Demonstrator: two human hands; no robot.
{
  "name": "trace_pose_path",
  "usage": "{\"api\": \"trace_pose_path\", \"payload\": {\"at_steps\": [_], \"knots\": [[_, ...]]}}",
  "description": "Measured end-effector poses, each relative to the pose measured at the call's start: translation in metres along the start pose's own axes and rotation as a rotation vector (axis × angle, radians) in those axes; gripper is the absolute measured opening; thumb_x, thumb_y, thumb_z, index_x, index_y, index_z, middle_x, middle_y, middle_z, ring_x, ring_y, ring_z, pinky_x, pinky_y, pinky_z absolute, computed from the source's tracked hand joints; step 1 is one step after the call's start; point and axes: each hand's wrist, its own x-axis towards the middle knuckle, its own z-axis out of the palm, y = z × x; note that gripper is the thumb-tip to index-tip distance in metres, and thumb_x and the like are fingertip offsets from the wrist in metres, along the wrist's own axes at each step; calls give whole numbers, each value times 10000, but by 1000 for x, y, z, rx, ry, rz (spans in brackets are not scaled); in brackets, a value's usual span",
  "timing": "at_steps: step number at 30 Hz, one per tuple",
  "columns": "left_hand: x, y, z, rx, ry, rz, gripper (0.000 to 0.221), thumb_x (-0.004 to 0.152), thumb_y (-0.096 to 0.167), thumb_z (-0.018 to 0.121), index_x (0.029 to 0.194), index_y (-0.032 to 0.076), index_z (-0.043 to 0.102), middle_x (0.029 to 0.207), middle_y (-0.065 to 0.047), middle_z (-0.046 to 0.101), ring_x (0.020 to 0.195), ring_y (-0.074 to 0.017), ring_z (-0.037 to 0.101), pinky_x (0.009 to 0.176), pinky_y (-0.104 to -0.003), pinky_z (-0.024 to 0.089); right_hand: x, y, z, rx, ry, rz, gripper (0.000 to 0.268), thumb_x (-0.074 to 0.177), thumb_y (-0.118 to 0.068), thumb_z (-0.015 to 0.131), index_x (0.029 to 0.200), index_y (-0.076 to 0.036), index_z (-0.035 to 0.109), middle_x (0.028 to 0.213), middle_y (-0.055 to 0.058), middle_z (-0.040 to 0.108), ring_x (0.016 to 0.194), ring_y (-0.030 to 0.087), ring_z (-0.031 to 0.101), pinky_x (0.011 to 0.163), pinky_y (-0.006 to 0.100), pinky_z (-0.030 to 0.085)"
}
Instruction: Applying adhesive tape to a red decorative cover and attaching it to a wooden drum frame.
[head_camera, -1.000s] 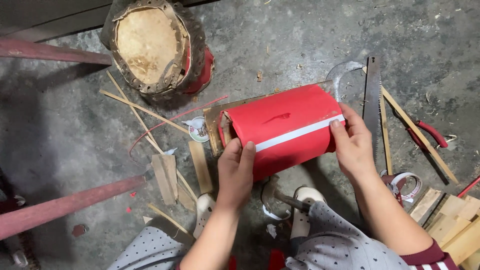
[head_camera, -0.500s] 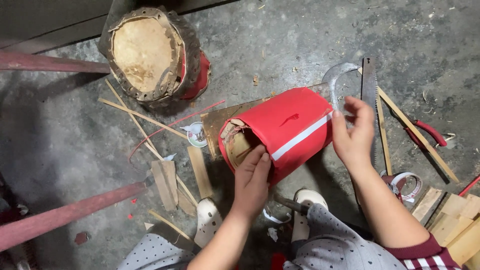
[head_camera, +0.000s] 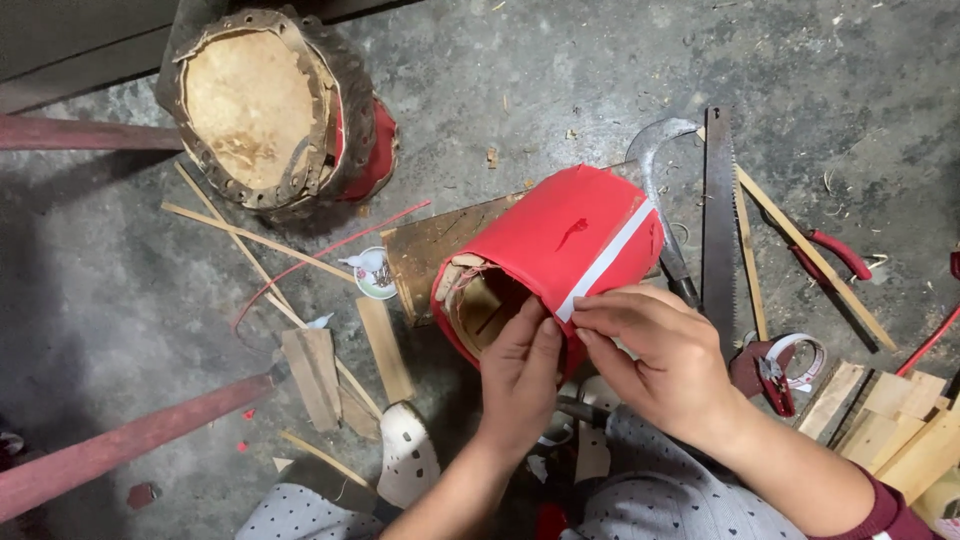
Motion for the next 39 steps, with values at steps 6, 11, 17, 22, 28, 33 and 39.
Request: {"api": "trace_pose_path", "payload": {"at_steps": [6,11,17,22,28,33,39], "knots": [[2,-10,4,-26,9,-28,340,1058,169,561,1363,35,626,1299,-54,689,1207,-137,621,1081,-313,507,10,-6,-12,-101,-65,26,114,904,-85,737,1008,-46,763,971,78,766,893,245,740,877,375,589],[3,-17,14,-115,11,-75,321,1036,144,600,1329,24,654,1240,-69,721,1144,-138,655,1031,-306,550,10,-5,-18,-187,-47,-19,105,919,-109,737,1006,-51,748,977,73,763,880,237,744,857,379,582],[4,-19,17,-76,18,-101,289,1024,179,624,1268,44,700,1103,-31,749,989,-102,663,866,-266,566,5,-4,-18,-286,-5,-70,80,925,-91,742,988,-42,740,978,91,767,855,251,743,812,388,586],[5,-20,17,-100,22,-119,178,1028,165,640,1137,63,736,822,43,659,712,-57,555,639,-229,490,5,0,-16,-302,11,-81,60,925,-88,723,967,-46,736,944,90,765,825,242,742,796,382,588],[6,-18,15,-62,-5,-81,288,1031,201,606,1261,56,700,1146,-27,748,1079,-124,682,967,-293,567,3,4,-14,-222,8,-18,55,915,-50,701,964,-35,721,953,101,761,823,247,739,822,375,585],[5,-21,14,-44,7,-95,303,1033,247,583,1220,49,718,1102,-3,747,1043,-104,661,936,-288,550,3,3,-16,-149,6,34,73,921,-55,679,964,-29,731,959,110,768,848,243,751,849,355,594],[9,-7,15,-99,-9,-122,350,1009,383,616,1113,68,729,844,68,627,808,-61,551,768,-244,479,3,3,-15,-126,25,52,84,927,-57,658,954,-25,731,945,108,766,842,241,747,843,358,590]]}}
